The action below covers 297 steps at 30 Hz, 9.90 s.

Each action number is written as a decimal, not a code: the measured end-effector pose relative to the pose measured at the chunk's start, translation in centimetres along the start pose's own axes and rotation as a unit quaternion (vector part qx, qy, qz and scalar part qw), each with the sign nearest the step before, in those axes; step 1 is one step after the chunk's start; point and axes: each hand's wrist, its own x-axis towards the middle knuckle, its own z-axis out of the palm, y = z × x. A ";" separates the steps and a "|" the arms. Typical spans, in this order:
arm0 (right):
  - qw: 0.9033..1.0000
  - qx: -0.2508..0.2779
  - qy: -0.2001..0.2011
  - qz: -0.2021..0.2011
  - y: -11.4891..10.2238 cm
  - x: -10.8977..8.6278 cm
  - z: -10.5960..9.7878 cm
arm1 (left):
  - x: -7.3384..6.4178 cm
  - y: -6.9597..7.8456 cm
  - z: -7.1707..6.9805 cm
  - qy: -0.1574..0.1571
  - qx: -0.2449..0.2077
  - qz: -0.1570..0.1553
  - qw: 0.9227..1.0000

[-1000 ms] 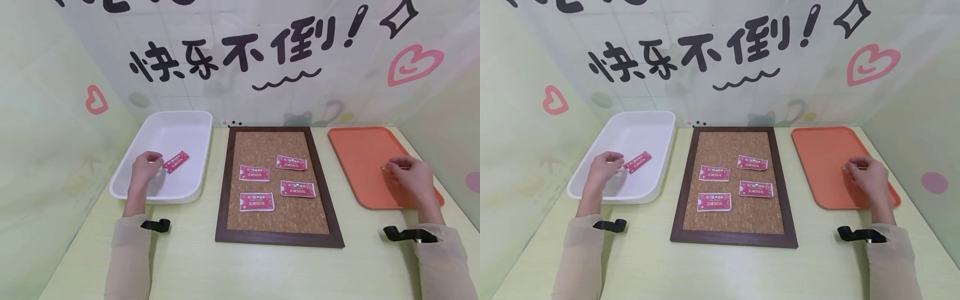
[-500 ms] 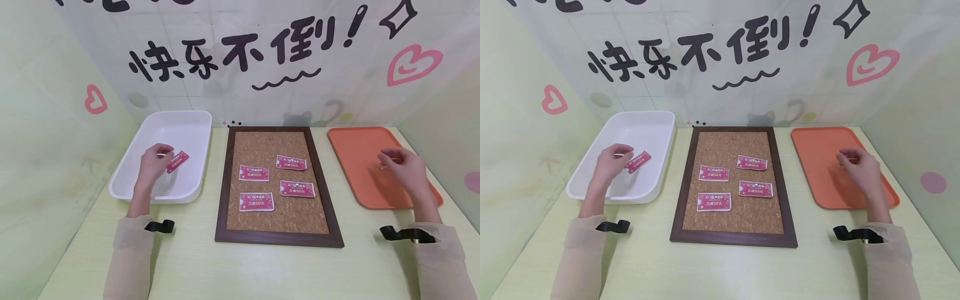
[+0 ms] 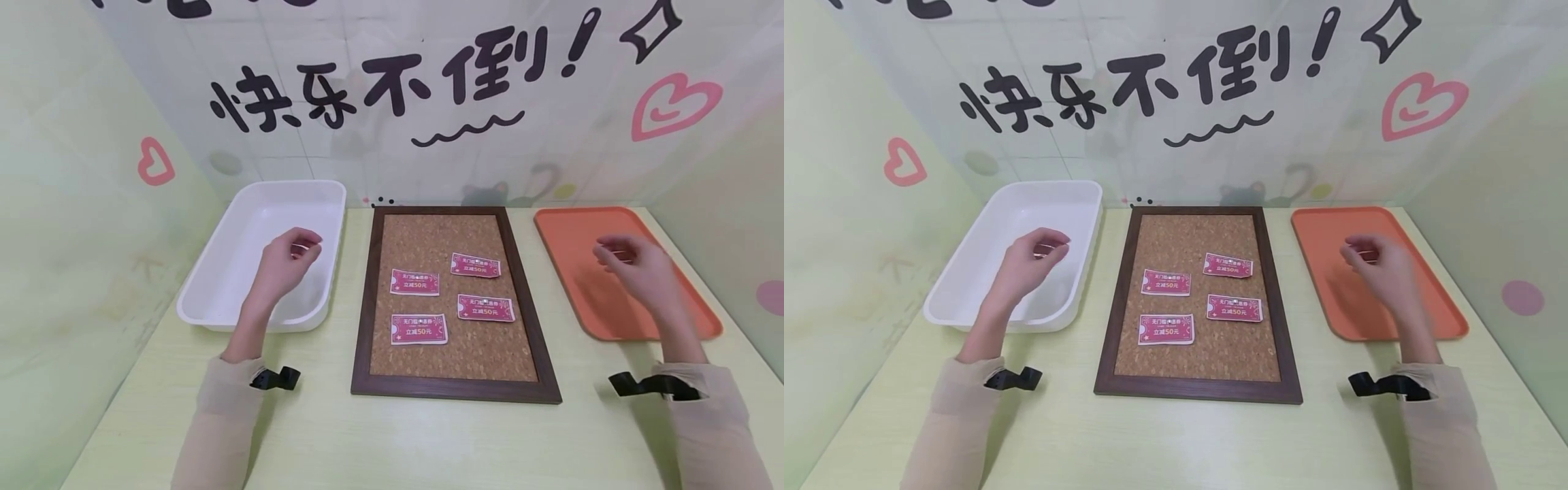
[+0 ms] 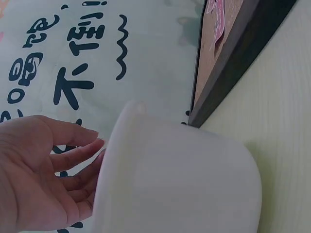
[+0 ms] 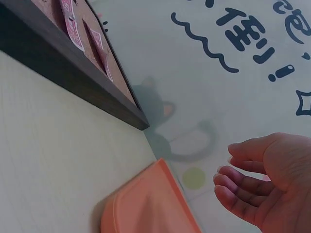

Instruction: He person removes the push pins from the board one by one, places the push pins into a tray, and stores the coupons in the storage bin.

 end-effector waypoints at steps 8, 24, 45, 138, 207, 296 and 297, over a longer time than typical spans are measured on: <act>0.998 0.000 -0.015 -0.056 -2.6 -0.4 1.6 | -0.6 2.1 1.3 -0.036 -0.015 0.014 0.999; 0.989 0.017 -0.074 -0.125 -7.6 -1.8 5.5 | -2.0 4.5 4.5 -0.134 -0.035 0.055 0.989; 0.963 0.045 -0.182 -0.193 -13.1 -3.5 12.3 | -2.3 3.4 8.5 -0.245 -0.004 0.047 0.968; 0.950 0.000 -0.269 -0.162 -16.2 -4.4 20.1 | -2.6 3.0 9.5 -0.327 0.024 0.027 0.944; 0.968 0.058 -0.198 -0.146 -13.0 -2.9 15.8 | -2.7 3.7 6.8 -0.258 0.003 0.038 0.965; 0.992 -0.083 -0.026 0.091 8.6 -0.7 -3.1 | -0.7 -10.4 -5.7 -0.085 0.069 -0.195 0.975; 0.992 -0.086 -0.024 0.092 8.6 -0.7 -3.1 | -0.7 -10.4 -5.7 -0.086 0.074 -0.195 0.974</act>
